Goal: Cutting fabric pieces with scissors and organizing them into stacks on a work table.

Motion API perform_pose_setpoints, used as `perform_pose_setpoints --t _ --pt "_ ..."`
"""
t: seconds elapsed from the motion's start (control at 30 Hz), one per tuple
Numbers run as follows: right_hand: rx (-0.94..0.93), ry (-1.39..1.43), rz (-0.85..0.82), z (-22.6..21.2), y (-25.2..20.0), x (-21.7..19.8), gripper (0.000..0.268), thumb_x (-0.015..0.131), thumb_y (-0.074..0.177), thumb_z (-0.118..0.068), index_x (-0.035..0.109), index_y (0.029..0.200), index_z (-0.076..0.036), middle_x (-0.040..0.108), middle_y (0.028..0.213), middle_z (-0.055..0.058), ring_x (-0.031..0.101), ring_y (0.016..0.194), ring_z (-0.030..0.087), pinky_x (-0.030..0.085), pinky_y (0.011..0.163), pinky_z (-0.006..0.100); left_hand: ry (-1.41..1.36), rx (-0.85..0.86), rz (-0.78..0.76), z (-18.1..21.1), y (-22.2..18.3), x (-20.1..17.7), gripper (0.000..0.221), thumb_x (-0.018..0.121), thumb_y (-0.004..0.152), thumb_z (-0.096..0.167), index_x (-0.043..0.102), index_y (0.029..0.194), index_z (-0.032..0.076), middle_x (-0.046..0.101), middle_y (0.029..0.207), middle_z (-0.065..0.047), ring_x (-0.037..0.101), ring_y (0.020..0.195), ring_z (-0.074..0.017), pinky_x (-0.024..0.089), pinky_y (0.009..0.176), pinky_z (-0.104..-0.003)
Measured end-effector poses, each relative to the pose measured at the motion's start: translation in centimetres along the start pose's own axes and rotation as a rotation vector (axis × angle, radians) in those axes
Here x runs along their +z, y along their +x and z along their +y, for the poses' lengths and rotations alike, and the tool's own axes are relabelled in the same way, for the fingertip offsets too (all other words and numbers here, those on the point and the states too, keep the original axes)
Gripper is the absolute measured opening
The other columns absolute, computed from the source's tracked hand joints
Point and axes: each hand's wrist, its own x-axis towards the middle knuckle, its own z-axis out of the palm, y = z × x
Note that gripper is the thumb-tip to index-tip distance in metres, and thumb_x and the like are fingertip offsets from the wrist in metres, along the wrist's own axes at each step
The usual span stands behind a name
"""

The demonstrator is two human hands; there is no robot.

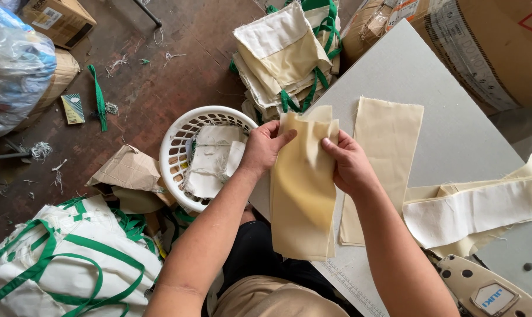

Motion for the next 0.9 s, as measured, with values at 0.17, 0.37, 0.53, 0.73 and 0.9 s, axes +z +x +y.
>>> perform_pose_setpoints --t 0.17,0.37,0.53,0.73,0.9 --pt "-0.02 -0.066 0.012 1.0 1.1 -2.0 0.017 0.061 0.083 -0.008 0.056 0.099 -0.004 0.065 0.08 0.013 0.067 0.069 0.028 0.057 0.063 0.041 -0.136 -0.037 -0.017 -0.7 0.0 -0.1 0.016 0.075 0.073 0.014 0.067 0.085 0.006 0.066 0.067 -0.008 0.064 0.059 -0.0147 0.056 0.052 -0.025" --pt "-0.139 -0.185 -0.021 1.4 1.3 -3.4 0.015 0.06 0.086 -0.009 0.055 0.099 -0.005 0.065 0.084 0.012 0.067 0.073 0.023 0.056 0.067 0.041 -0.221 -0.054 -0.079 1.8 -2.1 0.4 0.015 0.074 0.074 0.012 0.067 0.085 0.006 0.066 0.069 -0.011 0.066 0.059 -0.0185 0.057 0.051 -0.028" --pt "-0.174 -0.143 -0.01 0.6 -0.3 -3.5 0.016 0.06 0.086 -0.009 0.054 0.1 -0.005 0.064 0.082 0.011 0.067 0.073 0.023 0.057 0.065 0.04 -0.342 -0.069 -0.115 2.3 -3.5 0.3 0.015 0.072 0.077 0.013 0.066 0.088 0.004 0.066 0.073 -0.013 0.066 0.063 -0.0213 0.057 0.057 -0.032" --pt "-0.199 -0.17 0.021 -0.1 -1.6 -1.9 0.012 0.058 0.087 -0.011 0.052 0.097 -0.007 0.065 0.081 0.01 0.067 0.07 0.022 0.057 0.059 0.036 -0.357 -0.03 -0.144 2.5 -4.6 0.2 0.019 0.074 0.076 0.014 0.066 0.09 0.004 0.067 0.076 -0.014 0.067 0.067 -0.0228 0.058 0.061 -0.036" --pt "-0.203 -0.207 0.007 0.9 -0.7 -2.6 0.013 0.059 0.087 -0.011 0.053 0.098 -0.007 0.065 0.082 0.011 0.067 0.071 0.023 0.058 0.059 0.039 -0.345 -0.005 -0.127 1.6 -4.1 -0.1 0.016 0.073 0.077 0.012 0.066 0.088 0.004 0.067 0.074 -0.013 0.067 0.067 -0.0221 0.057 0.06 -0.034"
